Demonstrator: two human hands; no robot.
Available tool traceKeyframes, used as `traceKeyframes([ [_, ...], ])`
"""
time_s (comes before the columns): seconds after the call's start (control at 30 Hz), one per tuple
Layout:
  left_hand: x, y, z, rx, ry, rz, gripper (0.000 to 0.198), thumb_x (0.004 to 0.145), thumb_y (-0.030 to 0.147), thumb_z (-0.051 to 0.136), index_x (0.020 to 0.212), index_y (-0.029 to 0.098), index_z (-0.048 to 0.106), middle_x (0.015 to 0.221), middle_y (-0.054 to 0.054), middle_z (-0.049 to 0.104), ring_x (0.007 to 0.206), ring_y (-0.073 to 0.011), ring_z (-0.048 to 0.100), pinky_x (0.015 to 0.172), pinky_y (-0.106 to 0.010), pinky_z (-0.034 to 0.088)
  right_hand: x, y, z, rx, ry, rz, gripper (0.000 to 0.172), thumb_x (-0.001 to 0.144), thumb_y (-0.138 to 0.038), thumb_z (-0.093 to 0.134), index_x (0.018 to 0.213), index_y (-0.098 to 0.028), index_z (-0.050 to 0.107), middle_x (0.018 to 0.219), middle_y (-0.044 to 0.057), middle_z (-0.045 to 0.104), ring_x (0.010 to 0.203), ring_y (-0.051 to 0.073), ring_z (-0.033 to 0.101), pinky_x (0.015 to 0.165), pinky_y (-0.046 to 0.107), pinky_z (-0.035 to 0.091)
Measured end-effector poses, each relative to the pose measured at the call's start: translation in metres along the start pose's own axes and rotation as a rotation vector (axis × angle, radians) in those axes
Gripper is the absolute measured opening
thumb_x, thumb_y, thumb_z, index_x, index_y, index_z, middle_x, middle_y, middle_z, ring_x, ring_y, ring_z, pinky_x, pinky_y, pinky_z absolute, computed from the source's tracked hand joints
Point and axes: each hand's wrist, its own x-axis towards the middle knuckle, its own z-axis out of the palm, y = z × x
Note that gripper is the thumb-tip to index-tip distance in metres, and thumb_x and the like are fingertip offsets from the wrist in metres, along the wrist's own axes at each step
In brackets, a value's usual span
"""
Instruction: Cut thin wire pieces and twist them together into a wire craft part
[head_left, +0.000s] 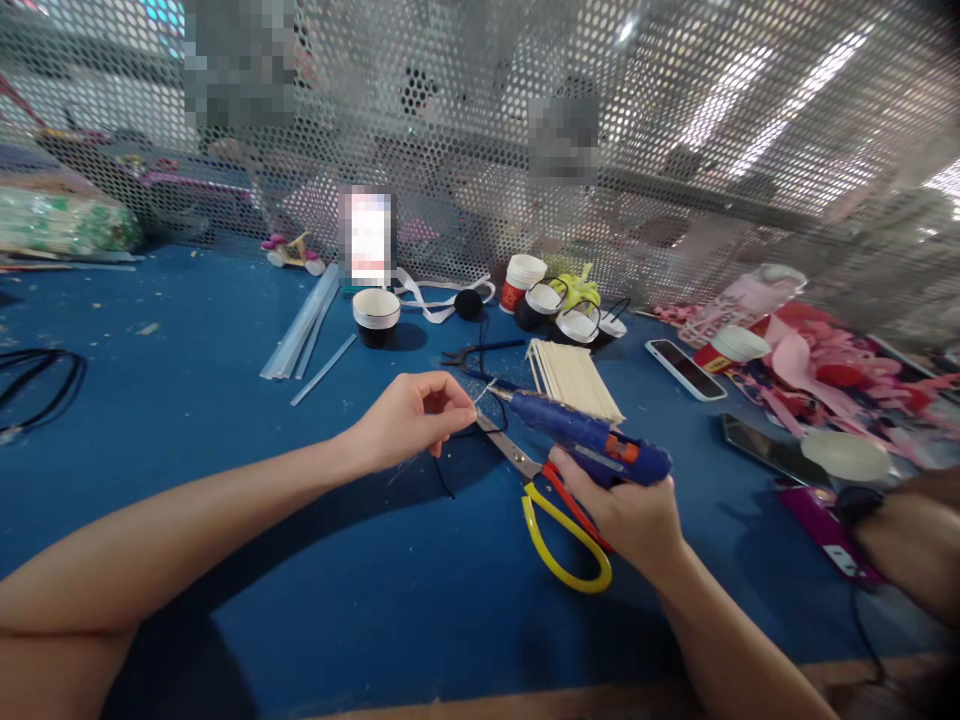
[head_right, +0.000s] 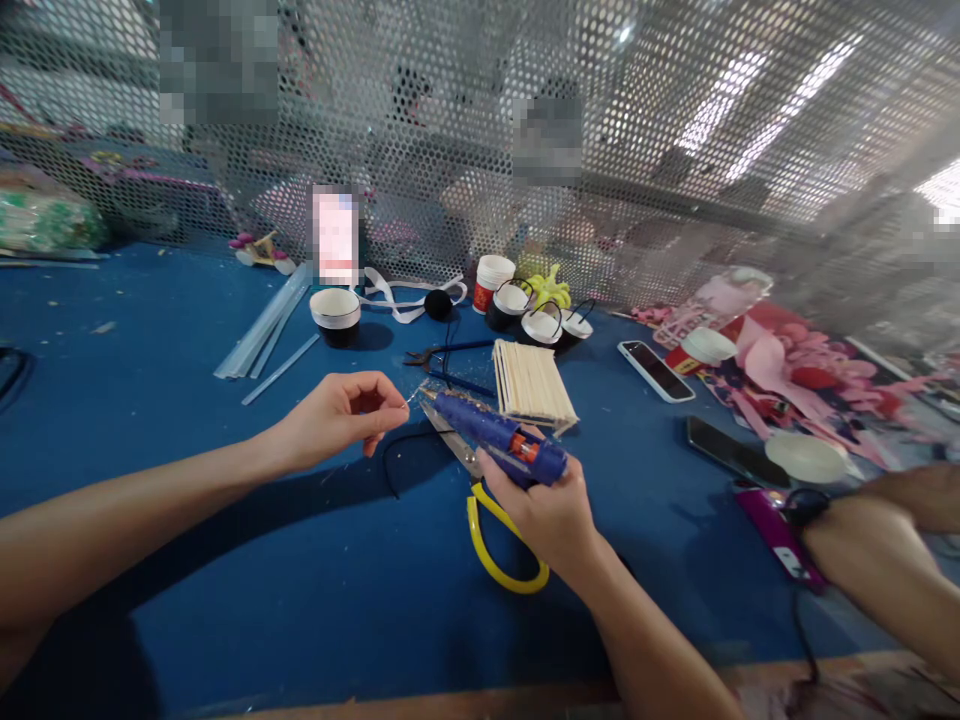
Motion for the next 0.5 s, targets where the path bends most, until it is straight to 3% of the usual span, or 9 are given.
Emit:
traceKeyframes([
  [0.17,0.0,0.003,0.0,-0.039,-0.004,-0.042,0.018,0.075,0.031,0.059,0.074,0.014,0.053,0.049,0.005,0.051,0.042,-0.0065,0.049,0.046,-0.02,0.041,0.002,0.0,-0.002,0.004,0.017,0.001,0.013,0.067,-0.028,0.065,0.078,-0.023,0.069,0.071,0.004,0.07,0.068,0.024,0.067,0.063,0.038,0.056],
  [0.37,-0.001,0.006,0.003,-0.112,-0.029,-0.065,0.018,0.076,0.03,0.058,0.072,0.014,0.051,0.05,0.004,0.052,0.042,-0.007,0.05,0.047,-0.021,0.041,0.008,-0.015,-0.004,0.029,0.031,0.044,0.009,0.067,-0.03,0.065,0.063,-0.022,0.067,0.053,0.002,0.064,0.054,0.02,0.065,0.049,0.029,0.054],
  [0.5,-0.001,0.005,0.003,-0.153,-0.039,-0.07,0.019,0.075,0.031,0.059,0.073,0.013,0.052,0.051,0.004,0.052,0.042,-0.0073,0.05,0.046,-0.021,0.043,0.009,-0.023,-0.002,0.038,0.025,0.071,0.012,0.067,-0.031,0.066,0.063,-0.02,0.065,0.058,0.002,0.067,0.055,0.019,0.065,0.053,0.029,0.056],
])
